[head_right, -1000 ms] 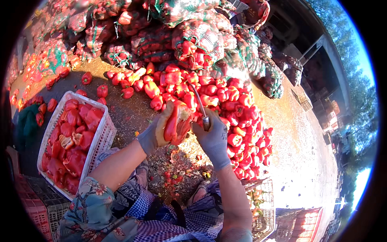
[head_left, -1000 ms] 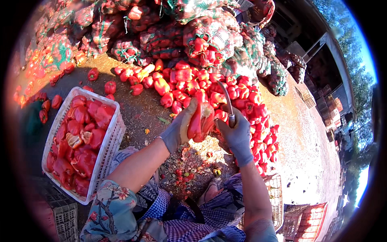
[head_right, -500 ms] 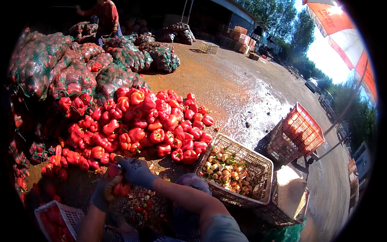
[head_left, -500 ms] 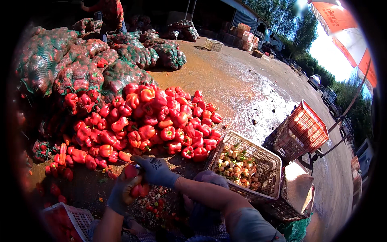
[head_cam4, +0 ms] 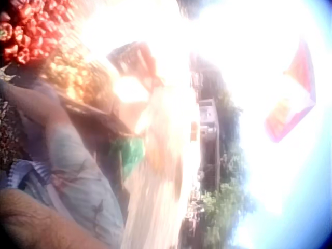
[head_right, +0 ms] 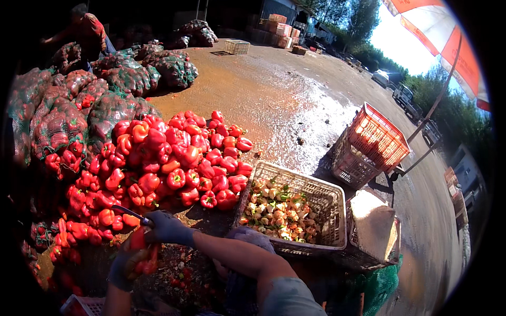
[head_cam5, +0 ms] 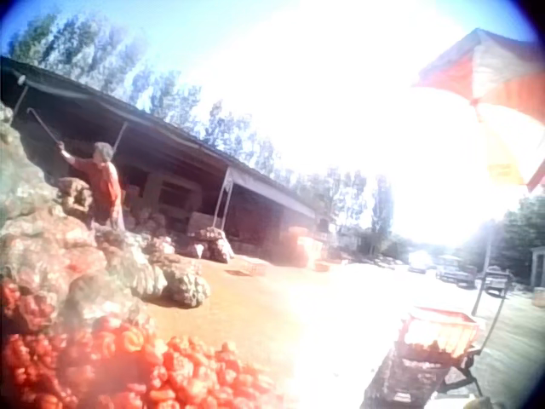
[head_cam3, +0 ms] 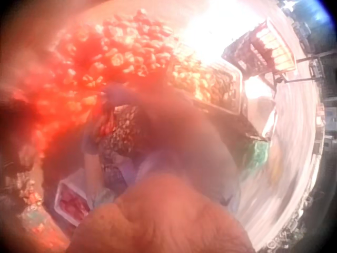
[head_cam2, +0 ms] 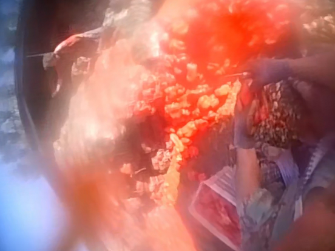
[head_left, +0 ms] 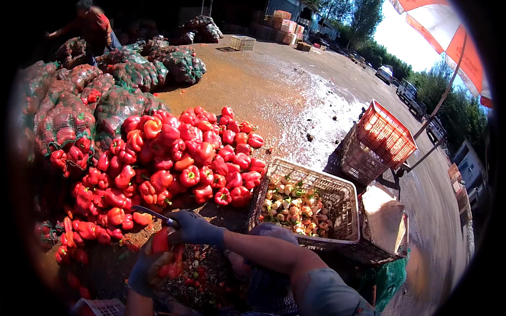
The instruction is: The person cores red peppers using a curved knife. They take peppers from a large pile, remove the core by hand, and place the processed peppers into a white plastic crate.
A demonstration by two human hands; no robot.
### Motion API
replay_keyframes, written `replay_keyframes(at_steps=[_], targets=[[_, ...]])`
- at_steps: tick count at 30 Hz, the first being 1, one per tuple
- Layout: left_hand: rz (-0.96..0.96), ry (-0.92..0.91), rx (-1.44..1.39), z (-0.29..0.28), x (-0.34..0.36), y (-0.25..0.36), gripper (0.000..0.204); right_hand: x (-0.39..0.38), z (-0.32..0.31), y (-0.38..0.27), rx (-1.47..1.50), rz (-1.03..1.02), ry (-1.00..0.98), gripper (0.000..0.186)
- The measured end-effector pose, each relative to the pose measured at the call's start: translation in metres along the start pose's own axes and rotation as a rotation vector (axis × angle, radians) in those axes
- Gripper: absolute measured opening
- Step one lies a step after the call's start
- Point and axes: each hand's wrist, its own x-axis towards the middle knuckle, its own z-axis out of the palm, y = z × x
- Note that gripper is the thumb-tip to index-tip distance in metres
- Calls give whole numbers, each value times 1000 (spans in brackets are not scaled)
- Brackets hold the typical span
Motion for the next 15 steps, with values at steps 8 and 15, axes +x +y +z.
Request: replay_keyframes(at_steps=[8,15], targets=[[-38,0,84,-6,-1,11,59,11,6,12,648,273,19,27],[-41,-27,100,-31,-19,11,56,8,13,-11,142,4,-157,49]])
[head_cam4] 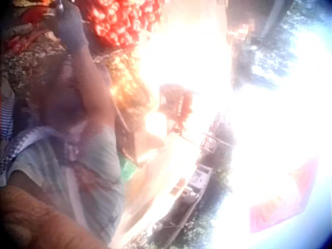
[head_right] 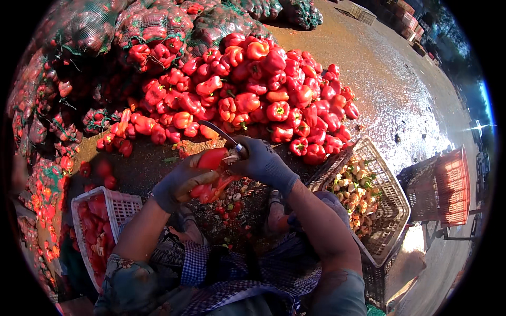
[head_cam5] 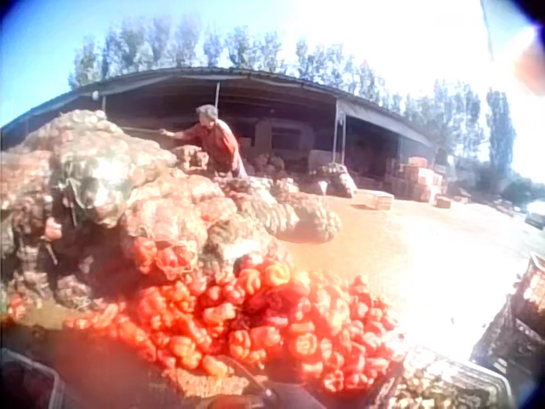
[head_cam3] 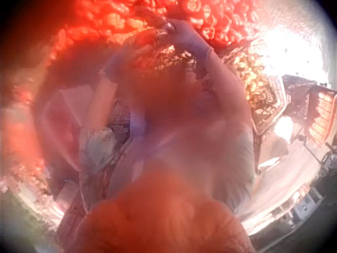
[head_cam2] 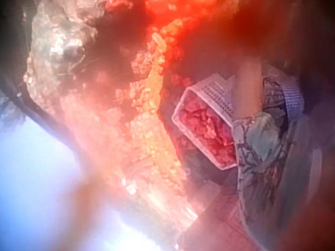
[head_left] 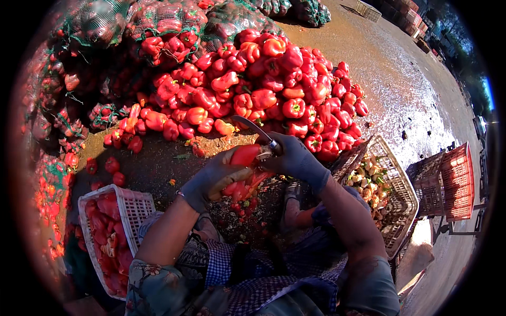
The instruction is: The person cores red peppers using a curved knife. They take peppers from a large pile, remove the core by hand, and place the processed peppers into a white plastic crate.
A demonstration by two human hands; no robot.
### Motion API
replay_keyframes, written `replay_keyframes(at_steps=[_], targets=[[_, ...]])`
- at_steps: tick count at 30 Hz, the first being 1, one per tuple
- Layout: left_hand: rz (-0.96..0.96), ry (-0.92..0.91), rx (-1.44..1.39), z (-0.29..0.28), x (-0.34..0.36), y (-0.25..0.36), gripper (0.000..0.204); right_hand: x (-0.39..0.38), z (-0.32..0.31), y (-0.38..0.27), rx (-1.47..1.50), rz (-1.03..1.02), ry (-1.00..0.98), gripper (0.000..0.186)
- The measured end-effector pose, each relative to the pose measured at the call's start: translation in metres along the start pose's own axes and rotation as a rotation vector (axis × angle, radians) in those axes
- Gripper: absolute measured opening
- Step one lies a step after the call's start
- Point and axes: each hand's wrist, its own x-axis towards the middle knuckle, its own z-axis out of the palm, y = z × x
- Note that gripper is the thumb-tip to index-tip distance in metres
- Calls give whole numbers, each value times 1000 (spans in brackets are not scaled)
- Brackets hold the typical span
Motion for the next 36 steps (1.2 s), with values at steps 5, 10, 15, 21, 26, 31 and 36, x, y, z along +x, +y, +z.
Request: replay_keyframes(at_steps=[5,10,15,21,26,31,36], targets=[[145,-18,39,-5,0,-4,48,2,5,-2,-354,-135,106,49],[-66,28,-233,-1,2,-9,51,-2,17,-12,-561,-208,304,46],[-5,66,-271,10,3,-16,54,13,-4,-1,-103,-245,498,29],[54,23,-610,-25,-15,-9,59,12,-3,-34,816,130,499,35],[260,147,-724,-68,-40,1,58,-4,-13,-20,662,12,513,31],[733,461,-673,-114,-145,17,76,-30,-91,21,166,-182,702,30],[961,979,-622,-124,-333,-73,85,-110,-202,100,-118,-194,765,21]])
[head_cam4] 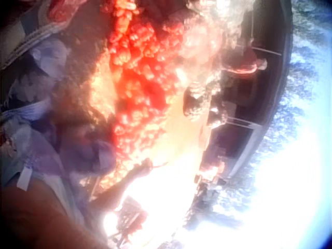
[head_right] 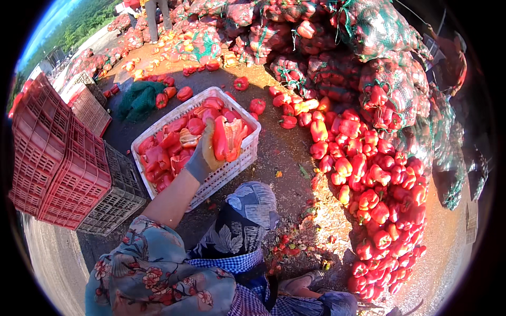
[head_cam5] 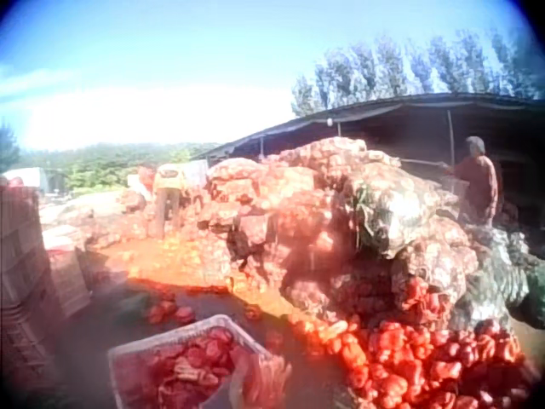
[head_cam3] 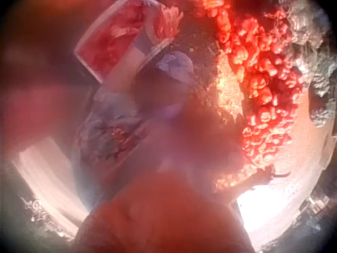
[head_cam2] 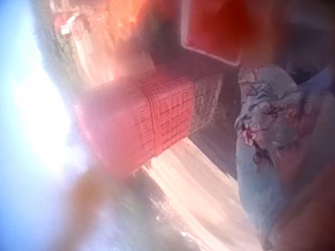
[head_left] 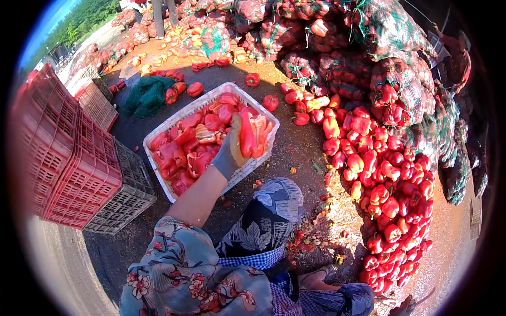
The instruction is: The person cores red peppers using a curved knife. They take peppers from a large pile, remove the core by hand, and place the processed peppers into a white plastic crate.
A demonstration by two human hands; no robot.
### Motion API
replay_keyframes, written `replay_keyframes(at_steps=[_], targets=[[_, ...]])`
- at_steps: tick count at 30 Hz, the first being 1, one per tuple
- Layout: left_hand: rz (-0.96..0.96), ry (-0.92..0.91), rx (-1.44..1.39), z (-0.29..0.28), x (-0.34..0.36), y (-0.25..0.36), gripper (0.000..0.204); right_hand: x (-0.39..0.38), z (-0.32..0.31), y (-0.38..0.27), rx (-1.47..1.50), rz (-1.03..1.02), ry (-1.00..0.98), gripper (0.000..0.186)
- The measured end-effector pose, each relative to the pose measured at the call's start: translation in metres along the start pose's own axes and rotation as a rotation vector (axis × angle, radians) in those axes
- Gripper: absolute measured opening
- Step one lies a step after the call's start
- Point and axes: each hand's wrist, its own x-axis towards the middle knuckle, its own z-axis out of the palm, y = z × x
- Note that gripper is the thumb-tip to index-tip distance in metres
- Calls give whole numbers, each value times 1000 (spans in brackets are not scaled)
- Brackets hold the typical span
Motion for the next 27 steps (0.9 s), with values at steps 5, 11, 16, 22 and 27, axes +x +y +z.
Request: replay_keyframes(at_steps=[5,11,16,22,27], targets=[[364,585,72,-105,-88,109,68,-34,35,-43,-182,265,233,22],[991,835,1060,-79,-102,213,50,-47,66,-72,-237,263,235,23],[1211,784,1687,-27,-131,217,52,-50,87,-82,-266,257,210,25],[95,584,2381,-132,-204,70,53,-44,90,-86,-286,259,203,26],[62,661,2240,-151,-168,86,51,-48,72,-82,-287,275,248,28]])
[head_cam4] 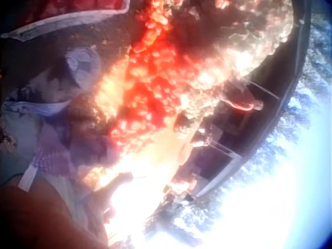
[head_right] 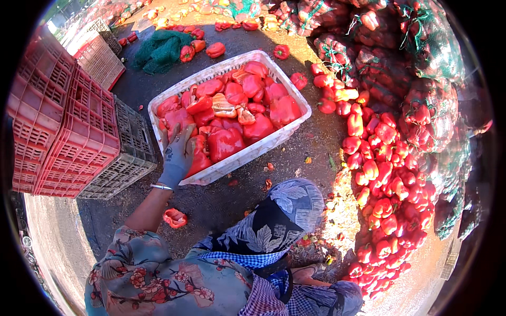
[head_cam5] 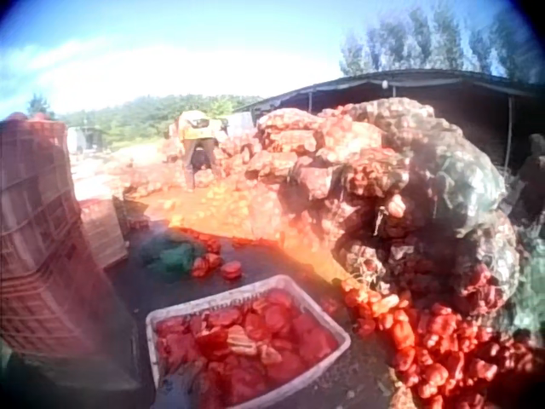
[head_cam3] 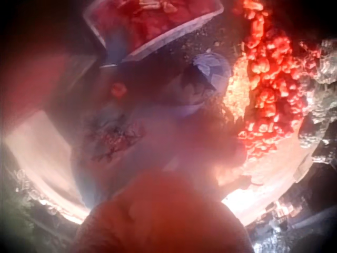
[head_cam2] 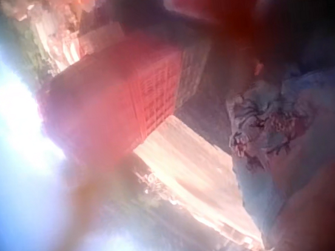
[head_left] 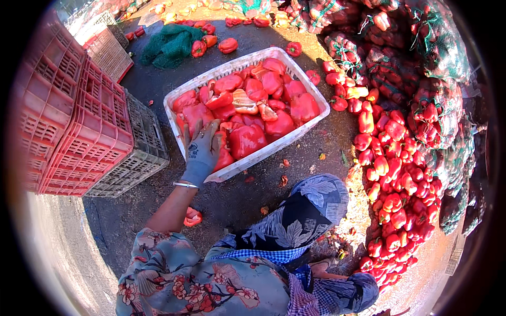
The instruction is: The person cores red peppers using a curved knife. They take peppers from a large pile, remove the core by hand, and place the processed peppers into a white plastic crate.
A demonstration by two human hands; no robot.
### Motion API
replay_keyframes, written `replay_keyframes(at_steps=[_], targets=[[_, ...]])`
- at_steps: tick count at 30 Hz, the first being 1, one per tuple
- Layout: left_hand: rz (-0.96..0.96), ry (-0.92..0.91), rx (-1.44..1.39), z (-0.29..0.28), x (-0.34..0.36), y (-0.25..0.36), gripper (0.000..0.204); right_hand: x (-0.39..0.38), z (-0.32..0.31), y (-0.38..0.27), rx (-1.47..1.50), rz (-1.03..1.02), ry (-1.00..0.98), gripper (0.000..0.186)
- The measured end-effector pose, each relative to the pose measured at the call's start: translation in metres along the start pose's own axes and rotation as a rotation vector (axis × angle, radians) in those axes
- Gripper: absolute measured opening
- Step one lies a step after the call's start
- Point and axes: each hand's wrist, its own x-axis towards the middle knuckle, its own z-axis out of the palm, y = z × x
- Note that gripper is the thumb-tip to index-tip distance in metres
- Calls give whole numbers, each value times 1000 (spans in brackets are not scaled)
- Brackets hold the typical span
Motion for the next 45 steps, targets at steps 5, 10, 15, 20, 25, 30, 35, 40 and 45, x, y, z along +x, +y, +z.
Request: replay_keyframes(at_steps=[5,10,15,20,25,30,35,40,45], targets=[[134,16,164,17,13,12,60,30,-10,8,3,2,-5,30],[214,-34,164,28,18,10,65,68,-13,19,24,-48,-15,31],[212,-11,237,24,17,9,59,24,28,-34,173,-48,-33,41],[254,146,-60,23,45,42,54,11,46,-40,234,-22,-57,43],[529,35,99,56,104,84,49,24,41,-19,297,-67,-72,38],[407,-143,-504,52,161,101,26,-3,16,-46,221,0,-5,25],[237,-237,-347,83,208,89,49,-1,21,-49,311,69,2,25],[79,-127,208,73,186,146,62,-10,44,-56,374,32,-85,21],[178,-110,467,62,213,185,57,-14,92,-76,394,113,-321,26]])
